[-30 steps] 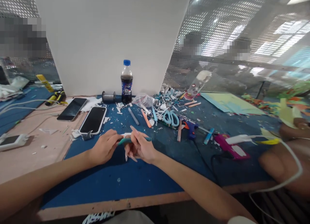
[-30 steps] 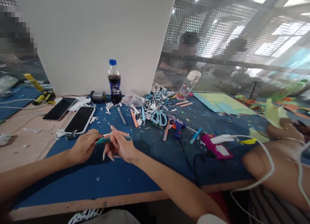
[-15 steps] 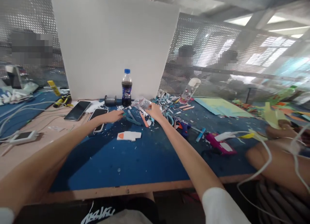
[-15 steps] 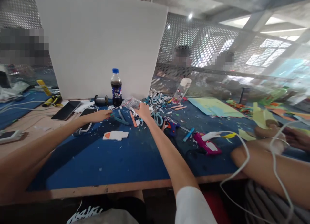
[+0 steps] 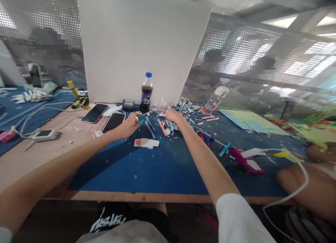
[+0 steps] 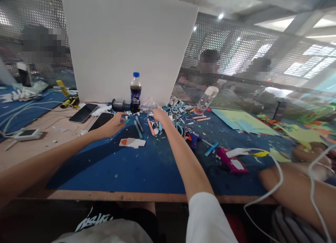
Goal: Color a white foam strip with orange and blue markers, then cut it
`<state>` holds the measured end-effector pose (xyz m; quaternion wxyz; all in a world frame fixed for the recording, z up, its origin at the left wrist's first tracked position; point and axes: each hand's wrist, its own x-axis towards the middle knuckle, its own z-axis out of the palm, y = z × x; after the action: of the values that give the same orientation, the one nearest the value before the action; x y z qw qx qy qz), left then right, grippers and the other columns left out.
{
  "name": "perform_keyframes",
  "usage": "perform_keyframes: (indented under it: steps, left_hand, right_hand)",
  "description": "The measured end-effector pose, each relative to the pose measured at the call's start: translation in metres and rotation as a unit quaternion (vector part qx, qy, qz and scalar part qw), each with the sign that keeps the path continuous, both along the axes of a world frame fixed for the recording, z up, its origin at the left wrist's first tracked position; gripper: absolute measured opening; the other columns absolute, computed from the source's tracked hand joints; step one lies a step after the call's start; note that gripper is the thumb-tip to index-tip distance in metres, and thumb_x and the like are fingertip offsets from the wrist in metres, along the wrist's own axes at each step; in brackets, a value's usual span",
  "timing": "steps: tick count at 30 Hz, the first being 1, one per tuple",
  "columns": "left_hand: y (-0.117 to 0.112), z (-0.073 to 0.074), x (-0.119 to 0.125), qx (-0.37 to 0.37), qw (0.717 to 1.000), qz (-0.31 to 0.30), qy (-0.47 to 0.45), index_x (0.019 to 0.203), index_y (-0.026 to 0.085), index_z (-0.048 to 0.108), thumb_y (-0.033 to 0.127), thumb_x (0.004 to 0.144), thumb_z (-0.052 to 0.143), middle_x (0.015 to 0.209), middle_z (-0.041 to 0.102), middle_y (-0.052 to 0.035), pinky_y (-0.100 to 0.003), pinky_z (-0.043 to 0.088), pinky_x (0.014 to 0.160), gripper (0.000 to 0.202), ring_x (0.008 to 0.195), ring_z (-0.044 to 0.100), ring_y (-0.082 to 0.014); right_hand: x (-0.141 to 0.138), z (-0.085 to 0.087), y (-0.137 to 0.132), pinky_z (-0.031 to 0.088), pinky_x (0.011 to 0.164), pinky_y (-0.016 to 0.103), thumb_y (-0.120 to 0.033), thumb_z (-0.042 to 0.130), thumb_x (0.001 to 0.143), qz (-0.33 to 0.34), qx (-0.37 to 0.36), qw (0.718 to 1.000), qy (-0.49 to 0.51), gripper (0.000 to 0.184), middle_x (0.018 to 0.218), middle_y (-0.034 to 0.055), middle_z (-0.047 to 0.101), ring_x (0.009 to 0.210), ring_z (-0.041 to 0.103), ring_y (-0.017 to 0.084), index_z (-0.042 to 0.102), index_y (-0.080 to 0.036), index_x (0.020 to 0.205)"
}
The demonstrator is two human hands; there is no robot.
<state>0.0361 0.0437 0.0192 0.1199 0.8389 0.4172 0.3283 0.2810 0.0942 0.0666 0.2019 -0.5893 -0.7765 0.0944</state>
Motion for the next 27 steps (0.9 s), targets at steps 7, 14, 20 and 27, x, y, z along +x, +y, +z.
perform_keyframes:
  steps: [7,14,20,27]
  left_hand:
    - [-0.046,-0.009,-0.011,0.136,0.99,0.019,0.014,0.126,0.007,0.025,0.025,0.088,0.038,0.127,0.033,-0.0219,-0.054,0.031,0.099,0.044,0.122,0.03,-0.0304]
    - [-0.059,-0.009,-0.009,0.169,0.984,-0.023,0.06,0.099,0.014,0.043,0.02,0.09,0.022,0.084,0.053,-0.0081,-0.031,0.046,0.069,0.023,0.078,0.051,-0.0177]
    - [-0.069,-0.003,-0.003,0.166,0.975,-0.056,0.133,0.076,0.016,0.044,0.03,0.093,0.02,0.061,0.052,-0.0023,-0.023,0.035,0.048,0.032,0.052,0.05,-0.014]
    - [-0.092,-0.004,-0.02,0.14,0.973,-0.067,0.171,0.079,0.017,0.045,0.031,0.092,0.024,0.053,0.052,0.0001,-0.023,0.03,0.043,0.028,0.044,0.05,-0.0141]
  right_hand:
    - [-0.028,0.035,-0.078,0.046,0.051,0.029,-0.028,0.048,0.086,0.056,-0.076,0.995,0.034,0.019,0.045,0.0011,0.054,0.044,0.054,0.014,0.062,-0.015,0.082]
    - [-0.062,0.01,-0.127,0.043,0.042,0.02,-0.041,0.056,0.079,0.206,-0.171,0.848,0.458,0.024,0.049,-0.0054,0.056,0.038,0.05,0.007,0.05,-0.019,0.085]
    - [-0.075,-0.014,-0.129,0.03,0.025,0.016,-0.041,0.053,0.079,0.139,-0.241,0.79,0.546,0.024,0.042,-0.0076,0.052,0.026,0.043,0.006,0.045,-0.019,0.072]
    - [-0.061,-0.006,-0.152,0.028,0.023,0.018,-0.03,0.05,0.078,0.13,-0.326,0.769,0.534,0.022,0.047,-0.004,0.06,0.024,0.041,0.008,0.05,-0.017,0.095]
